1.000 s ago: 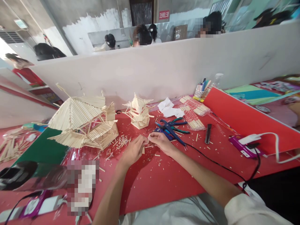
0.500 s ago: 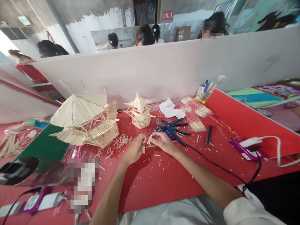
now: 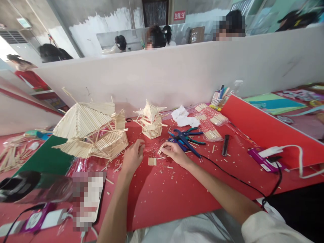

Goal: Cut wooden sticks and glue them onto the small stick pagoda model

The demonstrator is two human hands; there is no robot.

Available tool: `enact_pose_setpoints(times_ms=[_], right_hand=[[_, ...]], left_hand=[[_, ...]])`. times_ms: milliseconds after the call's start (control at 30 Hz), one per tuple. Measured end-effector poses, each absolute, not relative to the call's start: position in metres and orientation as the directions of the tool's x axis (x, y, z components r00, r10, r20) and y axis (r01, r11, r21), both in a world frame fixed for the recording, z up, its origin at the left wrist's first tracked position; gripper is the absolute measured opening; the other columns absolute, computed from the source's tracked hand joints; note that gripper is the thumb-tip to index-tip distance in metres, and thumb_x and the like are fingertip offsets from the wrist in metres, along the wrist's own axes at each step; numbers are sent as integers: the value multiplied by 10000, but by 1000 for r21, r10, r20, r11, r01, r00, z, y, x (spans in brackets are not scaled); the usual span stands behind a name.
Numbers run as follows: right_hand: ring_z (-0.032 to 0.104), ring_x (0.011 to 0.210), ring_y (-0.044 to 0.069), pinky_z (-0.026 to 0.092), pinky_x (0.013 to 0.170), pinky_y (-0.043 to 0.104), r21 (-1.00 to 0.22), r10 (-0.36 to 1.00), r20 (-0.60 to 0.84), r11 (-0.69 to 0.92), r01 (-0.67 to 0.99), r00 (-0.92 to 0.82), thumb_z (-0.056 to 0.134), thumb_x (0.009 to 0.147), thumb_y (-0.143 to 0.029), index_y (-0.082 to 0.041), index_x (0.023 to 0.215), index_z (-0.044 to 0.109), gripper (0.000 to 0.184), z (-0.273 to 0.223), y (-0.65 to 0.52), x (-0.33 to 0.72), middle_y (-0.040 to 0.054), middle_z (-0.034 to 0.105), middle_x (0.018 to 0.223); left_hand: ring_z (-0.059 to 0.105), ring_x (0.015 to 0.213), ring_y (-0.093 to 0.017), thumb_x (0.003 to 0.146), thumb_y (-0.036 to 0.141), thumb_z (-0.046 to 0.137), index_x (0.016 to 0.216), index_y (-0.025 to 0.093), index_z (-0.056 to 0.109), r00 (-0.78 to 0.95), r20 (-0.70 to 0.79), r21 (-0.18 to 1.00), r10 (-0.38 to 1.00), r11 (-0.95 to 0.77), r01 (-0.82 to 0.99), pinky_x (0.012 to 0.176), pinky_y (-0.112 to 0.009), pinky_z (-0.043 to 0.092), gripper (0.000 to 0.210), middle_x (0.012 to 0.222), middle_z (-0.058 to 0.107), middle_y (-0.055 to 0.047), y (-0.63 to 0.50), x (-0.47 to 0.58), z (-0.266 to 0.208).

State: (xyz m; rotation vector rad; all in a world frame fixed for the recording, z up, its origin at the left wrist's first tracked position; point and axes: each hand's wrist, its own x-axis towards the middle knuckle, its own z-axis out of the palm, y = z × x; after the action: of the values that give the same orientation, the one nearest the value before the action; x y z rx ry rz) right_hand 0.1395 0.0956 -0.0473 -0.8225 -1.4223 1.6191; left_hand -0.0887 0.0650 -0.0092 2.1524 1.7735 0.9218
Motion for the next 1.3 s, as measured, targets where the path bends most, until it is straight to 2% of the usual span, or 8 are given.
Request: enact_pose_setpoints(times_ms=[100,167,433,800,900,1000,1133,1300], right_hand=[[693,688,157,501,582,233,-988,897,34,-38,-153,-440,729,821,-482,-188,836,660,303,-43,95,139,33,729,770],[676,669,151,517,614,248,-986,898,41,-35,-164,-439,741,807,-484,-188,831,671,305,-39,94,139,28,722,756],[666,685,158,559,697,298,-974,905,25,-73,-212,-425,777,762,-495,-183,793,675,330,-29,90,136,19,699,736],[682,689,166,596,729,327,-971,918,42,-55,-232,-395,801,725,-489,-194,812,668,336,-39,91,134,17,710,751],[685,694,171,594,718,322,-973,931,55,-32,-231,-362,805,722,-476,-196,822,671,326,-42,92,133,19,714,753],[687,691,179,587,693,315,-979,940,71,1,-204,-335,786,746,-465,-200,843,684,300,-44,92,134,23,716,743],[689,695,188,587,699,325,-988,940,94,47,-149,-327,772,764,-452,-196,841,699,278,-46,92,134,31,718,757],[703,787,213,593,713,328,-989,930,141,117,-91,-338,758,780,-432,-193,851,712,253,-49,91,134,51,735,851]], left_hand=[[683,971,-186,976,244,517,1162,244,616,327,402,518,855,-507,689,857,-305,510,210,1068,721,-51,64,-81,-11],[679,989,-192,977,257,540,1149,238,643,409,450,483,794,-601,636,882,-319,516,202,1067,726,-58,64,-74,-13],[696,884,-184,977,227,554,1105,217,695,456,517,449,724,-683,576,809,-318,534,191,958,755,-62,60,-60,-13],[699,902,-184,975,193,534,1052,235,744,451,456,488,767,-639,594,825,-317,530,228,997,767,-68,62,-65,-17],[705,931,-185,961,174,537,1091,246,732,411,402,567,818,-575,591,867,-321,529,245,1024,766,-57,60,-62,-14],[712,915,-181,957,183,520,1131,243,713,322,297,699,899,-434,568,859,-314,539,267,1048,764,-53,57,-57,-11],[714,918,-180,946,243,542,1140,209,678,249,216,861,944,-304,408,843,-306,561,239,1096,743,-73,57,-52,-10],[725,900,-183,874,236,643,1043,208,650,222,180,903,958,-250,349,861,-314,570,171,999,750,-49,58,-48,-17]])
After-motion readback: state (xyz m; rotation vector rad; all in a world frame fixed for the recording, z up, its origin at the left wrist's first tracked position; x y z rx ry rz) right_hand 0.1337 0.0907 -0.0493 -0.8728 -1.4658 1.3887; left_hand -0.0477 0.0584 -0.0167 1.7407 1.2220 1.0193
